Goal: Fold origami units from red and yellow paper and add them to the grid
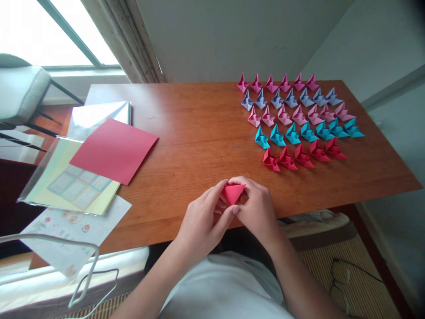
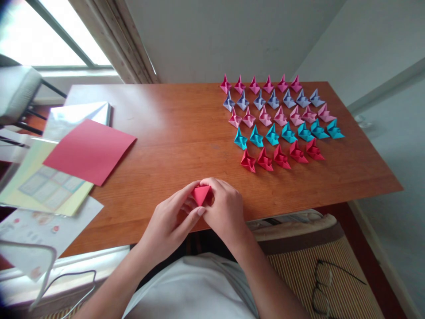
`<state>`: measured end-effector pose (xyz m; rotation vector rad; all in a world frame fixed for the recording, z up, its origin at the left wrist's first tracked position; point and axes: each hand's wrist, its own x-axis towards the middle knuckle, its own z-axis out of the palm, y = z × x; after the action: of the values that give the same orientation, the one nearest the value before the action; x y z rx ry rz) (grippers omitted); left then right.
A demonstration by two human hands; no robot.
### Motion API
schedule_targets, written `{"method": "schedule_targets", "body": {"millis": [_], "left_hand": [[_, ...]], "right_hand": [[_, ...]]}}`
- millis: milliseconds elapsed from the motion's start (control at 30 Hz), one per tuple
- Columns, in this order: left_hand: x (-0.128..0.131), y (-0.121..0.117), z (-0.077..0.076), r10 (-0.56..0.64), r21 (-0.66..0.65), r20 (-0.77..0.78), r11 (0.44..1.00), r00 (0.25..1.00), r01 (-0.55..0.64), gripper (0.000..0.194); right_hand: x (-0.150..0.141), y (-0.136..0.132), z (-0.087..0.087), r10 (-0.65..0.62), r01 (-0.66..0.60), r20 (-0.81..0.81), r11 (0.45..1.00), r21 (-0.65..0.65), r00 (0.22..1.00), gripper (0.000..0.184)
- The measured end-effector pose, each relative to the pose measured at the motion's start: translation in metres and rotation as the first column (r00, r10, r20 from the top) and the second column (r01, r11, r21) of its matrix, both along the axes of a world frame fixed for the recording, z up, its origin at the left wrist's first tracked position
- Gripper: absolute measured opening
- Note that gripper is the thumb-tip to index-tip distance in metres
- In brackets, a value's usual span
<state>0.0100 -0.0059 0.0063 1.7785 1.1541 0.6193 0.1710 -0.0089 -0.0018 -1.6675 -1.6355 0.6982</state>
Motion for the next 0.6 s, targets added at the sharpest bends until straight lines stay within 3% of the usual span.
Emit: {"method": "schedule_targets", "body": {"millis": [167, 367, 600], "left_hand": [[-0.004, 0.007, 0.003, 0.042, -0.155, 0.133, 0.988, 0.990, -0.021, 0.046], [-0.011, 0.014, 0.009, 0.055, -0.311, 0.334, 0.949, 0.941, 0.054, 0.040], [-0.013, 0.016, 0.012, -0.009, -0.207, 0.282, 0.976, 0.959, 0.070, 0.035]], "right_hand": [[0.002, 0.001, 0.005, 0.062, -0.066, -0.112, 0.998, -0.026, 0.992, 0.021], [0.004, 0.002, 0.015, 0.084, -0.090, -0.253, 0.996, -0.011, 0.964, 0.013], [0.003, 0.004, 0.015, 0.070, -0.080, -0.292, 0.997, -0.022, 0.954, 0.015]]}}
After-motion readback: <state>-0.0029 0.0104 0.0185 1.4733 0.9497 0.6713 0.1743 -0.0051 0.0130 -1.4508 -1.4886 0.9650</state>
